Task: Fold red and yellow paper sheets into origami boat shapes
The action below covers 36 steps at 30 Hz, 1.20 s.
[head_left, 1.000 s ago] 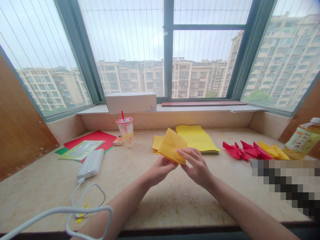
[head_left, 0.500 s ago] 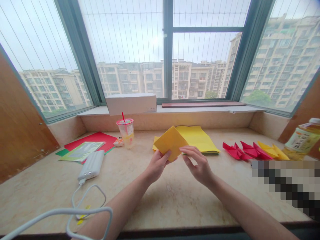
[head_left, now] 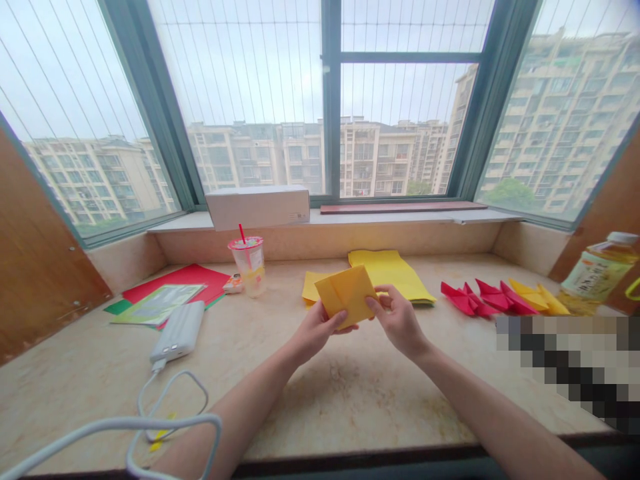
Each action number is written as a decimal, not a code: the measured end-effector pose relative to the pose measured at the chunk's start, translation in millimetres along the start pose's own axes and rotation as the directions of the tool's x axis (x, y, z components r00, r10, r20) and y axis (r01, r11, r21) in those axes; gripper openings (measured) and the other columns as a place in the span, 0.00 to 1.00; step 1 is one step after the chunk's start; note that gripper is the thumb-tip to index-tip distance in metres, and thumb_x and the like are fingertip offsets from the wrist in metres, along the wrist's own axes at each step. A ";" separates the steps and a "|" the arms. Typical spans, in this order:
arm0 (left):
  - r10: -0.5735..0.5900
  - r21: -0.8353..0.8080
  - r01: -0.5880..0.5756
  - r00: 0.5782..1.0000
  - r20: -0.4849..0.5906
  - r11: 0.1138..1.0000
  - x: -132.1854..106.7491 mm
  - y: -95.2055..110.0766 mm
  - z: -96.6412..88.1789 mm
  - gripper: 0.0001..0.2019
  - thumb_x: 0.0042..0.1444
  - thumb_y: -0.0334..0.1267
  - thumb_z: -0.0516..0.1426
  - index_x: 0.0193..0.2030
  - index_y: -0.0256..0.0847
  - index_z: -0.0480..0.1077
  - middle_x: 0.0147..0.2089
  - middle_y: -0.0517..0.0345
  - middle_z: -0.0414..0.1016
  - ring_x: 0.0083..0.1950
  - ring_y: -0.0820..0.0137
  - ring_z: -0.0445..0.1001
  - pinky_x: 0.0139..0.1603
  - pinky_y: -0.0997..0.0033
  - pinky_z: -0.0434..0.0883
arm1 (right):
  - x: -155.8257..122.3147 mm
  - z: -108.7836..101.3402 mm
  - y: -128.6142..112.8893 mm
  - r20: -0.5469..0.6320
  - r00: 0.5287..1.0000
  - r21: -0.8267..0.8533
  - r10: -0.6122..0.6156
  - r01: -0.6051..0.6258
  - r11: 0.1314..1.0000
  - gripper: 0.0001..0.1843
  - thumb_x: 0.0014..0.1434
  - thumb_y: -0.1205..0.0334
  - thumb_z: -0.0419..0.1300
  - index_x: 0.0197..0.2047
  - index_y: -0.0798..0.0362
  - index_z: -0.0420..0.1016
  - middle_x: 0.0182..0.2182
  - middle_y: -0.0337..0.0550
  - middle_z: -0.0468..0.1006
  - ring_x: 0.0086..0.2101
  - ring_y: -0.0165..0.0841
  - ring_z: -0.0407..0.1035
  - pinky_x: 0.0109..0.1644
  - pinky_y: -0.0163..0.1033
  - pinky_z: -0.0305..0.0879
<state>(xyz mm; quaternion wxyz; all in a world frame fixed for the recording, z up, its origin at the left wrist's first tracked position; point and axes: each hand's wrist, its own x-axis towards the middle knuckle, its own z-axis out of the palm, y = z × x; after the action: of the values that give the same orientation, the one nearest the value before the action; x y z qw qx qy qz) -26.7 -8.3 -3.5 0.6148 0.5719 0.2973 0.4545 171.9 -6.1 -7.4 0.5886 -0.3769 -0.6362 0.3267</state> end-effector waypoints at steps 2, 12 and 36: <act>-0.009 0.057 0.007 1.000 0.021 0.998 0.2 1.1 -2.3 0.26 0.54 0.49 0.64 0.55 0.36 0.66 0.47 0.43 0.77 0.37 0.62 0.80 0.41 0.62 0.76 | 0.8 -0.8 -2.1 0.044 0.998 0.044 0.034 -0.036 0.998 0.19 0.60 0.43 0.60 0.43 0.50 0.66 0.27 0.41 0.80 0.28 0.37 0.76 0.32 0.40 0.74; -0.109 0.144 0.066 0.942 0.318 0.987 -7.5 2.5 2.5 0.23 0.58 0.47 0.62 0.54 0.37 0.65 0.43 0.45 0.78 0.34 0.65 0.82 0.32 0.73 0.76 | 7.1 -8.1 0.6 -0.040 0.997 0.057 0.070 -0.067 0.996 0.22 0.62 0.41 0.55 0.31 0.51 0.68 0.23 0.38 0.74 0.22 0.32 0.68 0.23 0.34 0.67; 0.062 -0.066 -0.074 0.983 -0.173 0.995 -1.8 13.0 3.9 0.37 0.62 0.46 0.58 0.71 0.51 0.42 0.56 0.47 0.74 0.48 0.61 0.79 0.46 0.57 0.78 | 3.8 -9.1 12.2 0.151 0.965 -0.215 -0.213 0.243 0.946 0.21 0.60 0.51 0.63 0.56 0.43 0.76 0.53 0.47 0.72 0.53 0.41 0.68 0.61 0.50 0.64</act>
<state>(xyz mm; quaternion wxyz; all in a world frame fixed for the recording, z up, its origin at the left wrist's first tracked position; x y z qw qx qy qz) -26.8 -12.4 9.6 0.5913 0.5182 0.3127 0.5330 182.0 3.0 -15.1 0.5331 -0.3455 -0.7451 0.2030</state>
